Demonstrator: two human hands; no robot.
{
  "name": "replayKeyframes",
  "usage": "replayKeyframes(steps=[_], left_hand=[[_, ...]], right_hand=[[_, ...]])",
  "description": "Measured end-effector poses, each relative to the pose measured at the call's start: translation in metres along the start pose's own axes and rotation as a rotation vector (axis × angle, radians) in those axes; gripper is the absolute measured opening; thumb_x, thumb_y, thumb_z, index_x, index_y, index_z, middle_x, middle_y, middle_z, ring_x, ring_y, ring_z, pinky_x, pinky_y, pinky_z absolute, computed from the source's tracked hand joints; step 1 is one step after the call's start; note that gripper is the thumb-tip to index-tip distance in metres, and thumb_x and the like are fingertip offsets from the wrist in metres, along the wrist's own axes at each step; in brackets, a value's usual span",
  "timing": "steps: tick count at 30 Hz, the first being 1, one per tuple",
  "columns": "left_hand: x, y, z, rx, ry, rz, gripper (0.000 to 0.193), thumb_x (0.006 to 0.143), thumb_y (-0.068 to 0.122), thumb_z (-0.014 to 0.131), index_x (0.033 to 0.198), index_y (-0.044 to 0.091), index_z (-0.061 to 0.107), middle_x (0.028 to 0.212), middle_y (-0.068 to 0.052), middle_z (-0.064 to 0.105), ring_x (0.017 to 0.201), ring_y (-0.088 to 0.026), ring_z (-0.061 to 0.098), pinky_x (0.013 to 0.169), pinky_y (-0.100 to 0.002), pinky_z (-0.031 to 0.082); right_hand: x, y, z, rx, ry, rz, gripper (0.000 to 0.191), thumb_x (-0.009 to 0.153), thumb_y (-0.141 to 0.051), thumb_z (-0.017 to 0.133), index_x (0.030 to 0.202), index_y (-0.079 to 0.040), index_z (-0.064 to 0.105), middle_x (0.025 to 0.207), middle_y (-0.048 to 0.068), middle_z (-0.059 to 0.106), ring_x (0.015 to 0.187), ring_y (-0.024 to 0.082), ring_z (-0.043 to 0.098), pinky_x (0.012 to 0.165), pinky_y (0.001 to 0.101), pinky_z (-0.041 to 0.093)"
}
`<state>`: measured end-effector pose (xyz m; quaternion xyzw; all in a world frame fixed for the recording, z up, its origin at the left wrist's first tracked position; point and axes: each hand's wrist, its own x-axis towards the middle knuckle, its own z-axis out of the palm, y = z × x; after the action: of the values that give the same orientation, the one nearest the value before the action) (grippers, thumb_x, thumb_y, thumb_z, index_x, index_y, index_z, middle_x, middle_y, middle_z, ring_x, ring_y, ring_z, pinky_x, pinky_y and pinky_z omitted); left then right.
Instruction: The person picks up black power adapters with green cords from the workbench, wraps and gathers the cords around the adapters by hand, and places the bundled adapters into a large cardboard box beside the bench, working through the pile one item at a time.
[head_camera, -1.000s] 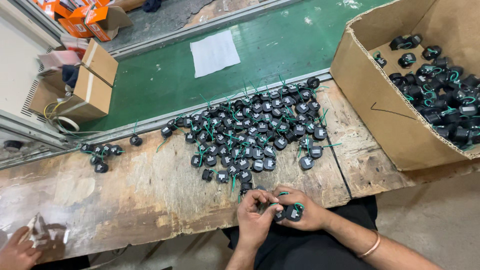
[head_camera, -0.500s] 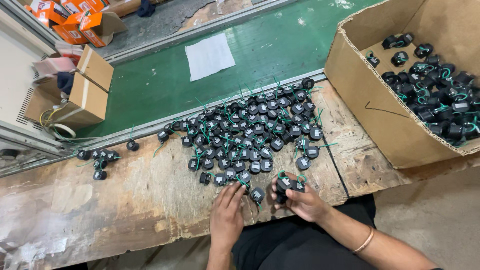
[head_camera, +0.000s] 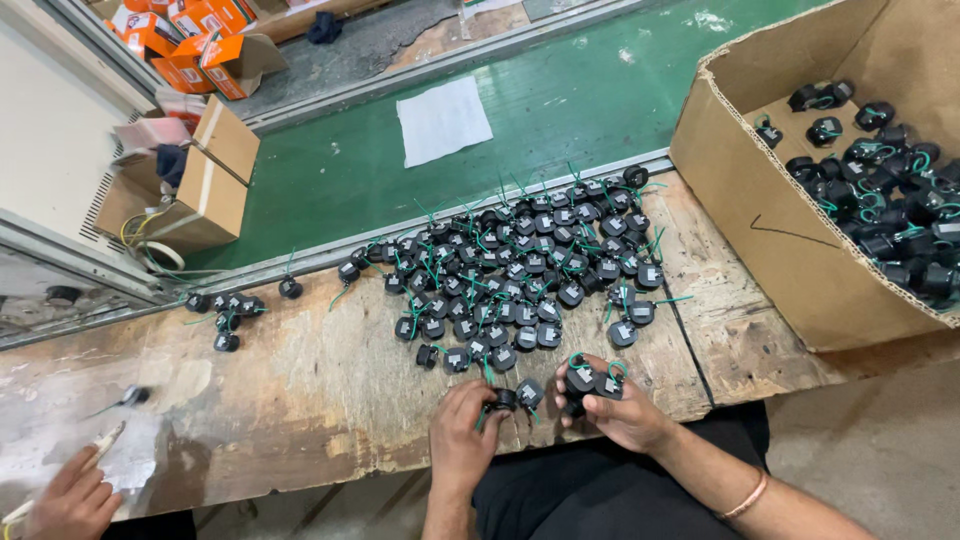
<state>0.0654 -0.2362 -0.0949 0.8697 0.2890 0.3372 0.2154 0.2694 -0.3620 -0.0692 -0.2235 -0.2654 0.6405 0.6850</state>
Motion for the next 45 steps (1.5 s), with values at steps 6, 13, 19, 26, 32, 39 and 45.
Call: replayKeyframes(steps=[6, 13, 19, 26, 32, 39, 45], left_hand=[[-0.004, -0.006, -0.010, -0.159, 0.189, -0.153, 0.027, 0.077, -0.008, 0.071, 0.102, 0.004, 0.072, 0.114, -0.012, 0.073, 0.106, -0.029, 0.071, 0.089, -0.037, 0.057], [-0.006, -0.026, -0.019, -0.758, 0.389, -0.390, 0.020, 0.083, -0.016, 0.076, 0.100, -0.005, 0.077, 0.109, -0.014, 0.072, 0.094, -0.017, 0.071, 0.079, -0.028, 0.061], [-0.005, -0.001, -0.001, -1.081, 0.294, -0.473, 0.047, 0.074, -0.013, 0.079, 0.116, 0.002, 0.065, 0.090, -0.009, 0.078, 0.079, -0.016, 0.074, 0.067, -0.028, 0.060], [0.025, 0.050, 0.031, -0.741, 0.066, -0.214, 0.033, 0.083, -0.005, 0.080, 0.113, 0.001, 0.068, 0.097, -0.008, 0.080, 0.092, -0.011, 0.078, 0.079, -0.025, 0.063], [0.016, 0.056, 0.019, -0.597, 0.152, 0.060, 0.019, 0.091, -0.003, 0.075, 0.109, 0.005, 0.075, 0.103, -0.009, 0.079, 0.096, -0.025, 0.078, 0.087, -0.035, 0.060], [0.005, 0.038, 0.008, -0.673, 0.028, 0.256, 0.020, 0.082, 0.002, 0.080, 0.099, 0.006, 0.071, 0.121, -0.010, 0.075, 0.107, -0.030, 0.072, 0.099, -0.039, 0.056], [-0.008, 0.040, 0.036, -0.912, 0.064, -0.219, 0.026, 0.079, 0.007, 0.088, 0.084, 0.005, 0.062, 0.097, -0.008, 0.074, 0.091, -0.022, 0.072, 0.079, -0.036, 0.059]], right_hand=[[0.001, 0.001, 0.001, -0.012, 0.041, 0.013, 0.055, 0.087, -0.016, 0.080, 0.131, -0.001, 0.051, 0.116, 0.012, 0.058, 0.110, 0.024, 0.060, 0.088, 0.0416, 0.055], [0.011, 0.008, 0.008, -0.037, 0.016, -0.017, 0.056, 0.087, -0.017, 0.081, 0.131, -0.001, 0.051, 0.116, 0.012, 0.057, 0.110, 0.025, 0.060, 0.086, 0.0436, 0.055], [0.015, 0.007, 0.020, 0.027, 0.045, -0.007, 0.064, 0.084, -0.015, 0.082, 0.135, -0.005, 0.046, 0.126, 0.011, 0.055, 0.118, 0.028, 0.059, 0.093, 0.0469, 0.055], [0.016, 0.009, 0.029, -0.048, 0.148, 0.027, 0.065, 0.082, -0.008, 0.077, 0.138, -0.010, 0.045, 0.134, 0.009, 0.054, 0.121, 0.022, 0.058, 0.091, 0.0501, 0.058], [0.013, 0.010, 0.024, 0.014, 0.140, 0.052, 0.061, 0.086, -0.007, 0.070, 0.142, -0.010, 0.046, 0.125, 0.012, 0.060, 0.109, 0.027, 0.063, 0.076, 0.0468, 0.058], [0.006, 0.016, 0.026, 0.048, 0.069, 0.009, 0.051, 0.088, -0.005, 0.069, 0.134, -0.007, 0.047, 0.111, 0.016, 0.060, 0.100, 0.031, 0.063, 0.078, 0.0460, 0.058], [0.005, 0.021, 0.029, -0.157, 0.001, 0.000, 0.047, 0.085, -0.003, 0.072, 0.126, -0.001, 0.050, 0.117, 0.015, 0.058, 0.108, 0.028, 0.061, 0.079, 0.0450, 0.060]])
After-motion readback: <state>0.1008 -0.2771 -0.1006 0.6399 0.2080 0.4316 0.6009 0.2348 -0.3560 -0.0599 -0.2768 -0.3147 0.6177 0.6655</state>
